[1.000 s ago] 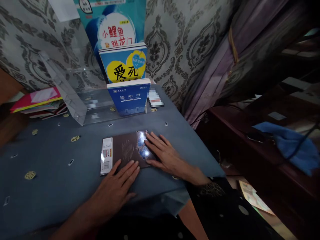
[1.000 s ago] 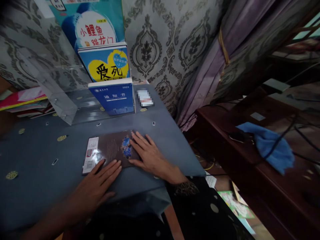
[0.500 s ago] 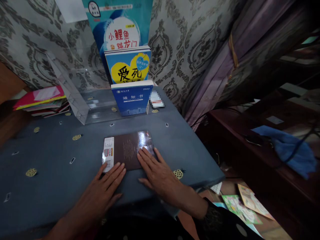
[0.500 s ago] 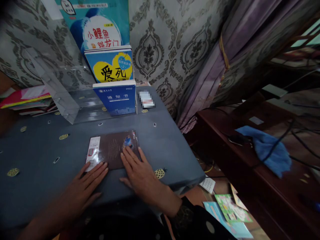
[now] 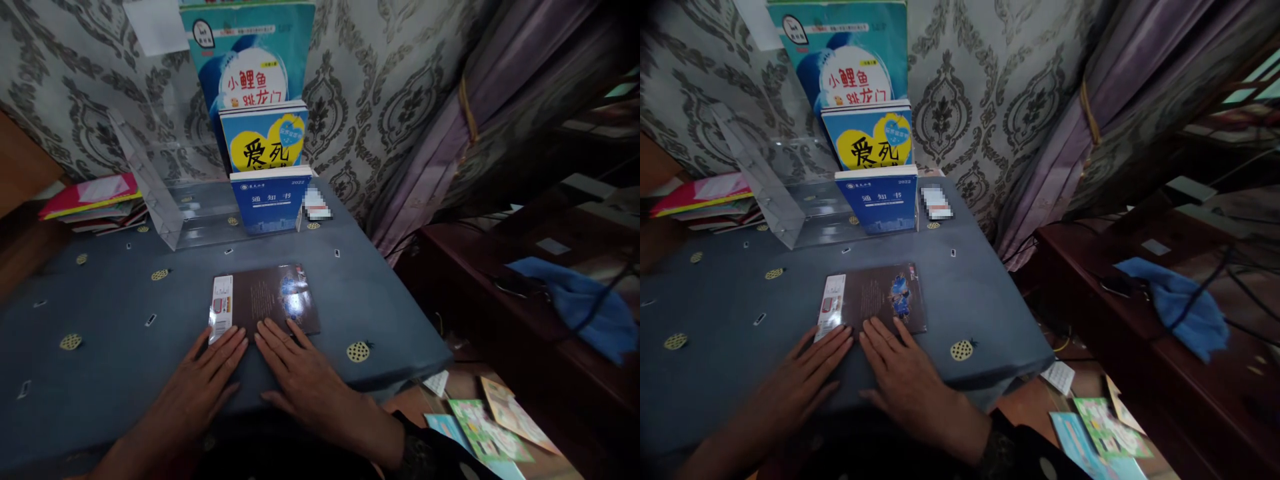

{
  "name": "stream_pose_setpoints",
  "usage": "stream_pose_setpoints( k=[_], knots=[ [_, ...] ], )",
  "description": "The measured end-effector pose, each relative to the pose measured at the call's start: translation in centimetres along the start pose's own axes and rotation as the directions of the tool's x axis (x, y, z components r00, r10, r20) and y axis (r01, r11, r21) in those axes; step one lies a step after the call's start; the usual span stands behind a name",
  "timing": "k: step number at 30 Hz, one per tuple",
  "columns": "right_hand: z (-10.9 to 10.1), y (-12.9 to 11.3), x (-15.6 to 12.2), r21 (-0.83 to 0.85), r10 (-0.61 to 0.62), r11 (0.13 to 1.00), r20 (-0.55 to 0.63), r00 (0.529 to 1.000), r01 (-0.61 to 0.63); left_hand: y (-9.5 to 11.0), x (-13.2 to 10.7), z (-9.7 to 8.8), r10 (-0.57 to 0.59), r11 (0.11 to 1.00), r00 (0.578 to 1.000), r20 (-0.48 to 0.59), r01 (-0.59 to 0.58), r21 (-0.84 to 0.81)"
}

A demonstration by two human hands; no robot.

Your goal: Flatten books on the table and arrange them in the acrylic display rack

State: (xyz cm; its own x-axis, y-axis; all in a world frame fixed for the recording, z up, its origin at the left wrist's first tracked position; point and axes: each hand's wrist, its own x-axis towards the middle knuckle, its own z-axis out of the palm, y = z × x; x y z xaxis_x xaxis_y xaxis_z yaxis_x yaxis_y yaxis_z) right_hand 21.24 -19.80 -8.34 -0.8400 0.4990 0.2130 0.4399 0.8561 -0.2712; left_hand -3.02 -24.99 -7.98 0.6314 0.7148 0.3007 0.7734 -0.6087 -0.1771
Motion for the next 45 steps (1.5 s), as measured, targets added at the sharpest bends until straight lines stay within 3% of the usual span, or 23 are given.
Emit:
stream_pose_setpoints(
  k=[9,16,28,36,40,45],
  knots=[
    [-0.1,1.7,-3.1,-0.051,0.091,0.994,-0.074,0.993,-0.095,-0.3,-0.2,-0.2,-0.018,0.998,0.998,0.062,0.022,-0.065],
    [-0.3,2.1,-3.9,-0.044,0.11,0.992,-0.096,0.989,-0.114,-0.3,0.2,-0.1,-0.033,0.998,0.997,0.067,0.037,-0.05],
    [-1.0,2.2,-3.9,-0.021,0.124,0.992,-0.104,0.987,-0.127,-3.1,2.2,3.2,-0.115,0.993,0.991,0.063,0.115,0.004],
    [-1.9,3.1,-3.2,-0.011,0.127,0.992,-0.101,0.987,-0.129,-4.3,3.7,3.6,-0.025,0.998,0.998,0.051,0.021,0.066],
    [-1.6,4.0,-2.6,-0.009,0.119,0.993,-0.131,0.984,-0.121,-3.8,3.8,3.7,0.045,0.991,0.998,0.049,-0.051,0.122],
    [-1.8,4.8,-2.2,0.046,0.134,0.991,-0.14,0.981,-0.129,-2.9,3.3,4.5,0.045,0.981,0.998,0.054,-0.054,0.184]
  ],
)
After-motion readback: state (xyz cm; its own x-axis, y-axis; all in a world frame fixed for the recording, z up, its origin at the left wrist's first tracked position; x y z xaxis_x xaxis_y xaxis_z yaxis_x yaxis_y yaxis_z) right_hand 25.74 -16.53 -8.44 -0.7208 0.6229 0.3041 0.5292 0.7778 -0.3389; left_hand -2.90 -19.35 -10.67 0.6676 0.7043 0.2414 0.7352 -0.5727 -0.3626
